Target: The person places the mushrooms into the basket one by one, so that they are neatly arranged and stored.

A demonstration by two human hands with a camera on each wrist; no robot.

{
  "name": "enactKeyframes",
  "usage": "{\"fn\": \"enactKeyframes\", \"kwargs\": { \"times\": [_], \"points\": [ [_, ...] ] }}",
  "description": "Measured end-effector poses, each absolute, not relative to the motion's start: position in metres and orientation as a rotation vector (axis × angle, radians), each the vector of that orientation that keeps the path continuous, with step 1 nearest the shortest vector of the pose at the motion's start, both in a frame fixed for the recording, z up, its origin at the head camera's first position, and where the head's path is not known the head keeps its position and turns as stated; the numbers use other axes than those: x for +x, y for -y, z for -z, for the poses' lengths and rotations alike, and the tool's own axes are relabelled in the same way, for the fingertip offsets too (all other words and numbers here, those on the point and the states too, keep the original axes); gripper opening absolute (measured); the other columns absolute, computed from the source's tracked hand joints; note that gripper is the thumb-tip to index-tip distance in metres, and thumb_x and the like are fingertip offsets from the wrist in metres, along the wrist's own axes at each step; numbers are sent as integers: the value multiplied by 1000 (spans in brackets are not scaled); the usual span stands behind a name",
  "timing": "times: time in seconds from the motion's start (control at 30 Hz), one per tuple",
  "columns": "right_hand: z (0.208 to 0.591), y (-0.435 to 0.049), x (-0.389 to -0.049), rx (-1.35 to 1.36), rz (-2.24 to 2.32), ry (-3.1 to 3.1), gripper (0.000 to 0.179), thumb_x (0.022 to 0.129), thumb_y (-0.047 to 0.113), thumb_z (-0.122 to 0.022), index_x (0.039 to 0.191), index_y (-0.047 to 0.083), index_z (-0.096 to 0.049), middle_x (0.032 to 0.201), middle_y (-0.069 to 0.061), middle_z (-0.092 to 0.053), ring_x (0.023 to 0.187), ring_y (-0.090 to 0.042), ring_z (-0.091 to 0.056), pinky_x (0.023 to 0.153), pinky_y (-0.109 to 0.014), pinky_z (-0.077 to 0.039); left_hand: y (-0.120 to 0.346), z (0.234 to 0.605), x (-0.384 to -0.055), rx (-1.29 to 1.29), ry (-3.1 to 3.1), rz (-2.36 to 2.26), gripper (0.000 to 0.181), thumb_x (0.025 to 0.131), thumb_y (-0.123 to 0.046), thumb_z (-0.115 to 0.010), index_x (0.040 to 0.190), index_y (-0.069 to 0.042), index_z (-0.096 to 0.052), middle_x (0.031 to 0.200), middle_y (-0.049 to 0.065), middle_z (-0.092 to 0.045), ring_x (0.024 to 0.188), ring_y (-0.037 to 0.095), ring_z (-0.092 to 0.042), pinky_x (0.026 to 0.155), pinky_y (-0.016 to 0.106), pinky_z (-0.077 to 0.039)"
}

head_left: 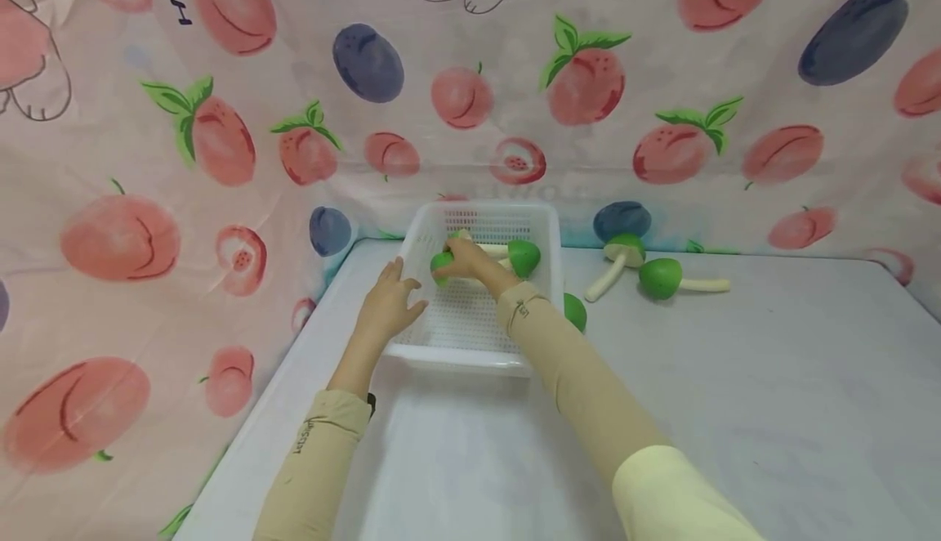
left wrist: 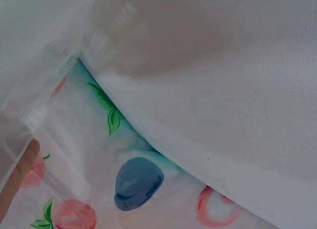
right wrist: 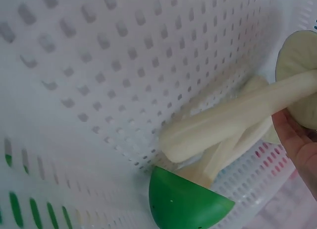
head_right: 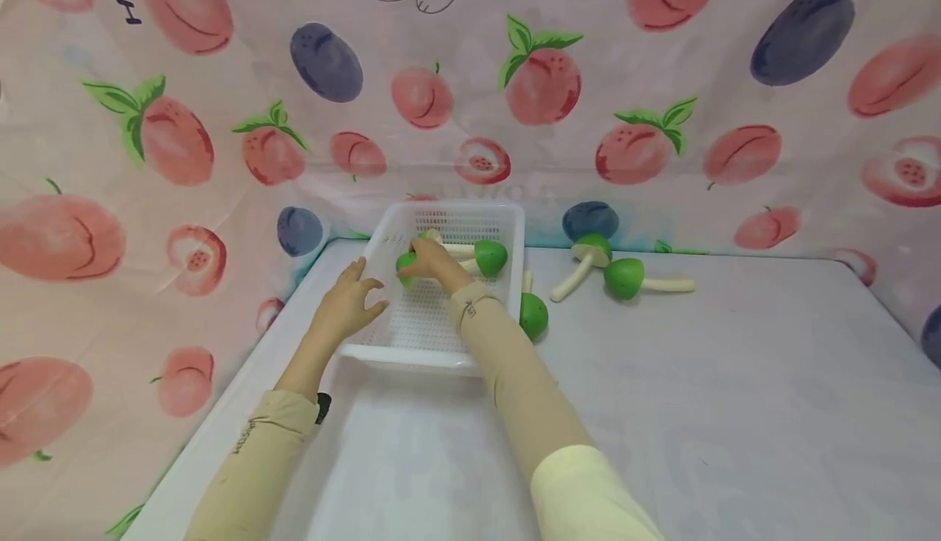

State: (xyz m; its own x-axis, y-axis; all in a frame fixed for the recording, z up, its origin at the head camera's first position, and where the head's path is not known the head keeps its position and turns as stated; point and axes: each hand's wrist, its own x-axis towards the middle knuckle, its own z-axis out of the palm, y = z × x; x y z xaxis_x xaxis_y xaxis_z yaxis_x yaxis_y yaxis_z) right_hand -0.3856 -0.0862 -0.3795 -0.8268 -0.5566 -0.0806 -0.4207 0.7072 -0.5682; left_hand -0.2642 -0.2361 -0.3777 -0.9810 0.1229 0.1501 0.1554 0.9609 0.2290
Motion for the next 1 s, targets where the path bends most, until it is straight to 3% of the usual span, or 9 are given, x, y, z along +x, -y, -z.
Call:
{"fn": "enactKeyframes", "kwargs": {
  "times": [0.3,0.6,1.0],
  "points": [
    [385,84,-393,-832,746,-2690,56,84,28,-70,128,0,-50,120,-14,-60,102,-23,-58,88,-31,-51,234,376,-263,-214,2963,360,40,86,-27,-67,117,-2,-64,149,29,-27,140,42,-25,105,54,-39],
    [390,81,-391,-897,641,-2667,61,83,31,-72,134,5,-49,134,-10,-54,122,-23,-53,104,-34,-43,235,378,-264,-206,2975,379,40,87,-27,-66,117,-1,-64,149,29,-27,140,43,-24,106,55,-37],
    [387,77,-390,-924,709,-2639,63,84,29,-71,135,1,-47,138,-14,-51,127,-27,-49,109,-35,-39,236,380,-265,-203,2979,367,40,87,-28,-66,117,-2,-64,150,29,-27,140,43,-25,104,55,-39]
  ]
}}
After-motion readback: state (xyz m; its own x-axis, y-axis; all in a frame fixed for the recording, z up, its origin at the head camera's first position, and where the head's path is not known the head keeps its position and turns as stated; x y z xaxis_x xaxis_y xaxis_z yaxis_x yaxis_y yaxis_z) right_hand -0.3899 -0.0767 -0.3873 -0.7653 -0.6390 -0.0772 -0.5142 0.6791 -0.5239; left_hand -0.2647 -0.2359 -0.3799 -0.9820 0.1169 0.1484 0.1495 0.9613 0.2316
